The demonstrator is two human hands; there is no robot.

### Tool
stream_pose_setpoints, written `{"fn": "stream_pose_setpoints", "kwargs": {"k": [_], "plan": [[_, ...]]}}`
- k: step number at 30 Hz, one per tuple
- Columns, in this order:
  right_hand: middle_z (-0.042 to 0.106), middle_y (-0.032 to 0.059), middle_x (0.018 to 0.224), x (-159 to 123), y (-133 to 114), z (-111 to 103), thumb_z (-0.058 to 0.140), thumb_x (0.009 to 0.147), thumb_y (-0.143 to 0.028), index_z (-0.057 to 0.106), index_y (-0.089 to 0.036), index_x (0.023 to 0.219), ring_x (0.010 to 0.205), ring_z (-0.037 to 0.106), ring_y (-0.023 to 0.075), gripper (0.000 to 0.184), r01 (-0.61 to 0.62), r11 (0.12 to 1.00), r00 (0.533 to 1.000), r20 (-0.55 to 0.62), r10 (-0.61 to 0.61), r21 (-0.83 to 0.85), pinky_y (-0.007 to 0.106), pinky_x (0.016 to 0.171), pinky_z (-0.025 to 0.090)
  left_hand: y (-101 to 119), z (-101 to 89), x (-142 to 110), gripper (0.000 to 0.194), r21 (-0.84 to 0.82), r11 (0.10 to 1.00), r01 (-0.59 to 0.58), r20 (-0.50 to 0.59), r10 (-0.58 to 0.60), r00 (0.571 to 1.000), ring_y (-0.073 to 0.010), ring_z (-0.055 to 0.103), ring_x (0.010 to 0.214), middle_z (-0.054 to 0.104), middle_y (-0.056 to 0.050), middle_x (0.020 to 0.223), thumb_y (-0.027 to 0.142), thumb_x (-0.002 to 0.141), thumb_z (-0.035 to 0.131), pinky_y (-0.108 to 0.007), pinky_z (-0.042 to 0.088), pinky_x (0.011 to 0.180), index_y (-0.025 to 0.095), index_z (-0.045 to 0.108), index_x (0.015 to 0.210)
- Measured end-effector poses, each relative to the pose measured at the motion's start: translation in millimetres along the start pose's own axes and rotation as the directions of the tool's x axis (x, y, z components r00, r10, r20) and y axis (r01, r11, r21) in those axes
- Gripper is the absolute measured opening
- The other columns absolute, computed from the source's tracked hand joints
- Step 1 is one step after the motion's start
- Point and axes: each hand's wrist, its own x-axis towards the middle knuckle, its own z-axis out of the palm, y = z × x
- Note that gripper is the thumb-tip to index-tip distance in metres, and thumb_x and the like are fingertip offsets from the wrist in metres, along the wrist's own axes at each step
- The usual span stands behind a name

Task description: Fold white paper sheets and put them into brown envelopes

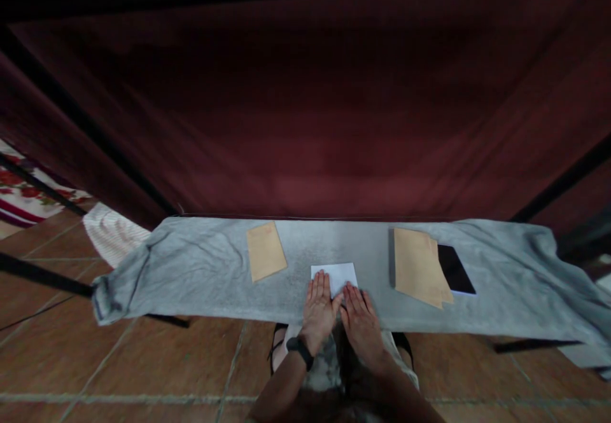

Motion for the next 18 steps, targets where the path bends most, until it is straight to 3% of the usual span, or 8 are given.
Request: {"fn": "stream_pose_setpoints", "kwargs": {"k": [6,11,14,18], "plan": [[0.044,0.0175,0.153,-0.9,0.1,-6.8,0.034,0.103,-0.029,0.044,-0.01,0.149,0.141,0.044,0.027,0.05,-0.075,0.997,0.996,0.041,0.075,0.002,0.052,0.12,0.029,-20.7,-0.7,-1.5,0.06,0.036,0.999,0.041,-0.048,-0.039,0.998,-0.0273,0.034,0.147,0.038,-0.018,0.157,0.039,0.102,0.034,-0.045,0.034,0.119,0.006,0.035,0.152],[0.054,0.0158,0.146,30.4,-0.1,-12.5,0.031,0.103,-0.022,0.059,-0.014,0.137,0.139,0.047,0.0268,0.045,-0.115,0.993,0.991,0.065,0.113,0.018,0.052,0.12,0.027,-20.7,4.7,-0.4,0.059,0.031,0.999,0.029,-0.084,-0.026,0.996,-0.0264,0.035,0.147,0.041,-0.015,0.156,0.037,0.101,0.035,-0.048,0.034,0.118,0.012,0.032,0.155],[0.046,0.0135,0.153,56.3,-5.7,-5.0,0.027,0.104,-0.026,0.052,-0.011,0.143,0.143,0.041,0.0232,0.049,-0.067,0.996,0.997,0.046,0.064,0.053,0.044,0.118,0.033,-20.8,4.8,0.1,0.059,0.035,0.999,0.026,-0.077,-0.023,0.997,-0.027,0.035,0.146,0.042,-0.015,0.156,0.035,0.1,0.036,-0.049,0.033,0.119,0.012,0.034,0.154],[0.047,0.0137,0.152,72.9,-10.4,13.6,0.026,0.105,-0.028,0.051,-0.009,0.144,0.144,0.04,0.0219,0.05,-0.014,0.999,0.995,0.096,0.009,0.042,0.041,0.118,0.033,-19.3,2.2,0.2,0.058,0.046,0.998,0.032,-0.047,-0.03,0.998,-0.0266,0.036,0.146,0.042,-0.014,0.156,0.029,0.097,0.035,-0.048,0.033,0.119,0.01,0.038,0.152]]}}
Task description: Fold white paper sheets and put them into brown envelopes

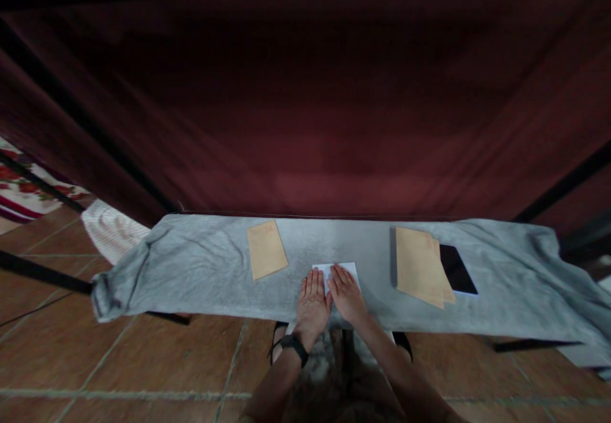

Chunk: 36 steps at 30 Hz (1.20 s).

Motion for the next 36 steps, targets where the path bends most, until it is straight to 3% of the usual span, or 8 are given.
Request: {"fn": "stream_pose_setpoints", "kwargs": {"k": [5,17,23,28,30,34,36], "plan": [[0.042,0.0131,0.155,-5.4,16.1,9.6,0.031,0.104,-0.033,0.046,-0.011,0.148,0.145,0.038,0.0242,0.051,-0.01,0.998,1.0,-0.011,0.009,-0.062,0.045,0.119,0.029,3.9,-4.2,-0.7,0.058,-0.011,0.999,0.032,-0.001,-0.032,0.999,-0.0262,0.035,0.147,0.039,-0.015,0.157,0.035,0.099,0.035,-0.046,0.032,0.12,0.008,0.039,0.151],[0.043,0.0148,0.154,-33.6,62.4,0.5,0.028,0.104,-0.036,0.033,-0.013,0.155,0.14,0.044,0.0291,0.057,-0.003,0.985,0.99,-0.139,-0.021,-0.172,0.049,0.117,0.027,8.1,-10.9,-1.1,0.064,-0.017,0.996,0.092,0.023,-0.092,0.996,-0.0266,0.033,0.148,0.037,-0.013,0.158,0.048,0.099,0.038,-0.047,0.029,0.121,0.011,0.04,0.151],[0.042,0.0143,0.155,-35.3,66.4,3.6,0.024,0.105,-0.041,0.029,-0.012,0.157,0.14,0.043,0.0299,0.06,-0.005,0.979,0.992,-0.128,-0.021,-0.202,0.05,0.117,0.027,6.0,-15.8,-7.9,0.056,-0.018,0.991,0.135,0.023,-0.134,0.991,-0.0252,0.032,0.148,0.04,-0.011,0.157,0.037,0.101,0.035,-0.047,0.028,0.121,0.012,0.04,0.151],[0.04,0.013,0.157,-36.0,65.2,6.9,0.024,0.105,-0.042,0.032,-0.011,0.155,0.143,0.038,0.0293,0.06,-0.036,0.98,0.994,-0.107,0.015,-0.195,0.049,0.119,0.024,14.2,-19.1,-10.6,0.054,-0.007,0.979,0.203,-0.025,-0.203,0.979,-0.0302,0.03,0.149,0.04,-0.018,0.156,0.027,0.099,0.035,-0.052,0.028,0.121,0.004,0.043,0.147],[0.039,0.0122,0.157,-36.6,65.3,7.2,0.024,0.105,-0.041,0.032,-0.012,0.156,0.144,0.037,0.029,0.06,-0.042,0.981,0.995,-0.095,0.024,-0.19,0.049,0.119,0.024,24.0,-16.9,-9.4,0.054,-0.025,0.988,0.155,-0.052,-0.157,0.986,-0.0289,0.029,0.149,0.037,-0.019,0.157,0.025,0.099,0.035,-0.051,0.028,0.121,0.004,0.041,0.148],[0.036,0.0108,0.159,-37.4,65.7,5.6,0.025,0.104,-0.038,0.029,-0.015,0.157,0.145,0.035,0.0279,0.058,-0.037,0.984,0.997,-0.068,0.026,-0.172,0.049,0.12,0.023,46.2,-6.6,-11.4,0.053,-0.102,0.993,-0.066,-0.044,0.062,0.997,-0.0262,0.032,0.148,0.038,-0.013,0.159,0.033,0.1,0.037,-0.049,0.032,0.12,0.014,0.041,0.149],[0.036,0.011,0.16,-37.4,65.1,4.5,0.026,0.103,-0.038,0.027,-0.014,0.158,0.146,0.035,0.0281,0.059,-0.038,0.986,0.998,-0.062,0.028,-0.161,0.049,0.12,0.023,51.3,-2.0,-15.5,0.054,-0.117,0.99,-0.084,-0.03,0.081,0.996,-0.027,0.034,0.147,0.04,-0.014,0.158,0.039,0.101,0.038,-0.05,0.034,0.118,0.014,0.041,0.149]]}}
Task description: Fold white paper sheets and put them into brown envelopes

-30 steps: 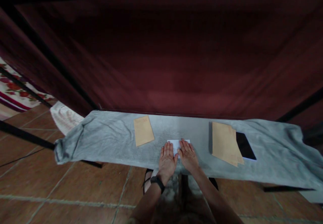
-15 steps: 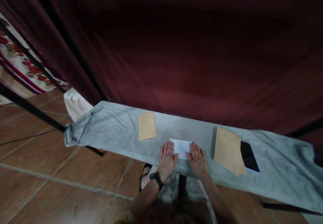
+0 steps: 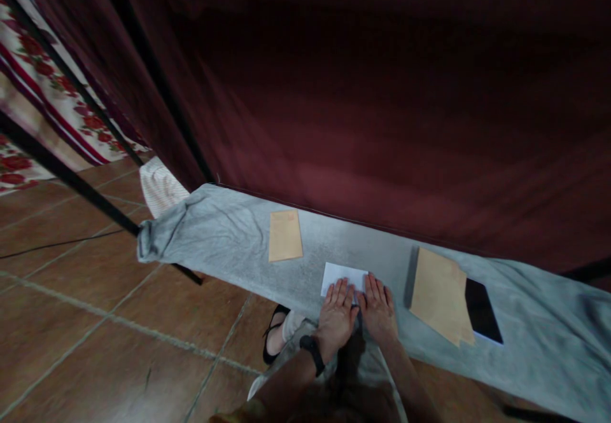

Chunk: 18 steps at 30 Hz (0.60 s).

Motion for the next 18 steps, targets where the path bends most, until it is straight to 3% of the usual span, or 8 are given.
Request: {"fn": "stream_pose_setpoints", "kwargs": {"k": [6,11,18], "plan": [[0.039,0.0116,0.158,0.6,-2.8,-0.9,0.027,0.103,-0.038,0.026,-0.014,0.158,0.145,0.036,0.0284,0.06,-0.023,0.999,0.999,-0.022,0.023,0.024,0.05,0.12,0.023,-22.3,-6.8,-8.1,0.06,0.062,0.992,0.113,-0.014,-0.112,0.994,-0.0263,0.033,0.148,0.04,-0.018,0.156,0.043,0.102,0.035,-0.046,0.035,0.118,0.007,0.037,0.15],[0.04,0.0121,0.157,1.0,-2.6,-0.6,0.025,0.103,-0.04,0.03,-0.013,0.156,0.143,0.038,0.0291,0.06,-0.016,1.0,0.999,-0.029,0.017,0.02,0.05,0.12,0.023,-45.3,-16.9,-2.0,0.058,0.107,0.986,0.131,-0.001,-0.132,0.991,-0.026,0.036,0.146,0.045,-0.015,0.154,0.042,0.103,0.033,-0.05,0.032,0.119,0.011,0.036,0.152],[0.041,0.0125,0.156,-0.5,-0.6,1.2,0.023,0.103,-0.039,0.031,-0.013,0.156,0.143,0.039,0.0286,0.06,-0.004,1.0,0.999,-0.051,0.004,0.002,0.049,0.12,0.022,-39.4,-9.7,4.9,0.059,0.123,0.977,0.175,0.02,-0.179,0.984,-0.0274,0.034,0.147,0.037,-0.017,0.158,0.044,0.103,0.034,-0.049,0.03,0.12,0.01,0.04,0.15]]}}
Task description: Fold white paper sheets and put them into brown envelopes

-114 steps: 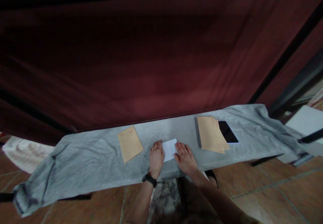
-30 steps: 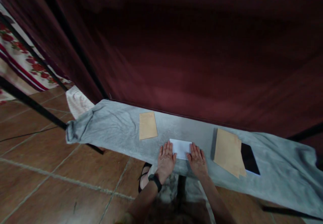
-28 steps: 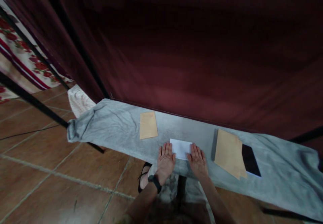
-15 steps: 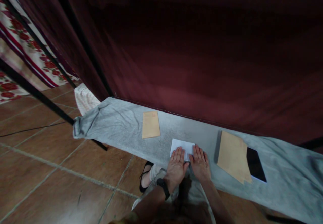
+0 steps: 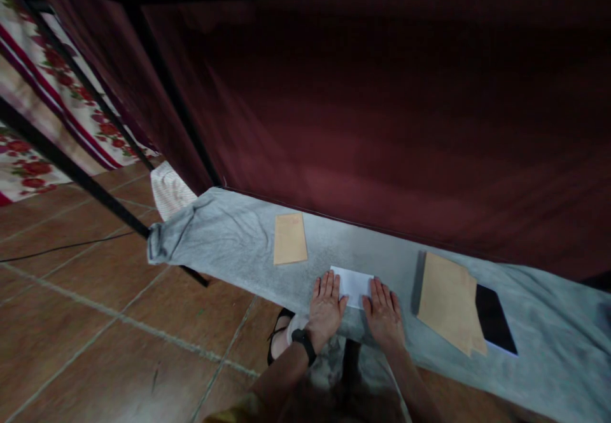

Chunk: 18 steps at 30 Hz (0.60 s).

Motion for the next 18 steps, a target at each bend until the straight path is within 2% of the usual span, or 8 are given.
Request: {"fn": "stream_pose_setpoints", "kwargs": {"k": [3,6,9,13,16,18], "plan": [[0.041,0.0125,0.157,-0.1,0.5,-0.4,0.022,0.103,-0.04,0.031,-0.013,0.156,0.143,0.039,0.0282,0.06,-0.001,1.0,1.0,0.008,0.001,-0.01,0.049,0.12,0.022,-1.0,-2.1,1.5,0.059,-0.027,0.999,-0.018,0.015,0.019,1.0,-0.0271,0.035,0.147,0.037,-0.016,0.158,0.046,0.102,0.036,-0.049,0.031,0.119,0.012,0.041,0.15],[0.041,0.0129,0.156,0.2,0.0,-1.5,0.021,0.104,-0.04,0.032,-0.013,0.156,0.142,0.04,0.0288,0.06,0.002,1.0,1.0,0.004,-0.002,-0.016,0.05,0.119,0.023,-16.0,-11.8,7.1,0.053,-0.061,0.996,-0.064,0.027,0.066,0.997,-0.0252,0.036,0.146,0.042,-0.011,0.156,0.044,0.101,0.039,-0.048,0.03,0.12,0.017,0.047,0.146],[0.042,0.0137,0.156,0.3,-1.2,-2.1,0.023,0.103,-0.04,0.031,-0.014,0.156,0.142,0.041,0.0298,0.06,0.003,1.0,1.0,-0.016,-0.003,-0.002,0.051,0.119,0.024,-49.4,-28.2,16.9,0.045,-0.043,0.999,-0.006,-0.005,0.006,1.0,-0.0245,0.037,0.145,0.047,-0.009,0.154,0.034,0.102,0.036,-0.048,0.029,0.12,0.018,0.052,0.142],[0.043,0.0123,0.155,0.2,-1.9,-1.1,0.024,0.103,-0.037,0.031,-0.016,0.156,0.142,0.041,0.0292,0.058,-0.011,1.0,1.0,-0.015,0.012,0.019,0.051,0.119,0.025,-108.0,-52.9,26.8,0.043,0.053,0.972,0.231,-0.091,-0.225,0.97,-0.0283,0.041,0.142,0.048,-0.014,0.151,0.021,0.099,0.039,-0.047,0.036,0.114,0.016,0.052,0.14],[0.041,0.0122,0.156,0.3,-1.2,0.1,0.026,0.103,-0.039,0.03,-0.014,0.157,0.143,0.039,0.0293,0.059,-0.027,0.999,1.0,0.014,0.027,0.022,0.051,0.119,0.024,-139.8,-67.1,29.0,0.035,0.072,0.971,0.226,-0.003,-0.227,0.974,-0.0241,0.057,0.125,0.061,-0.011,0.136,0.019,0.099,0.041,-0.04,0.045,0.103,0.02,0.06,0.127],[0.04,0.0126,0.157,0.4,-0.9,0.3,0.026,0.103,-0.04,0.03,-0.013,0.157,0.143,0.039,0.0294,0.06,-0.028,0.999,0.999,0.033,0.028,0.016,0.051,0.119,0.024,-149.9,-73.8,30.9,0.034,0.105,0.977,0.186,0.066,-0.193,0.979,-0.0227,0.061,0.116,0.065,-0.01,0.128,0.016,0.098,0.041,-0.038,0.048,0.097,0.021,0.061,0.125]]}}
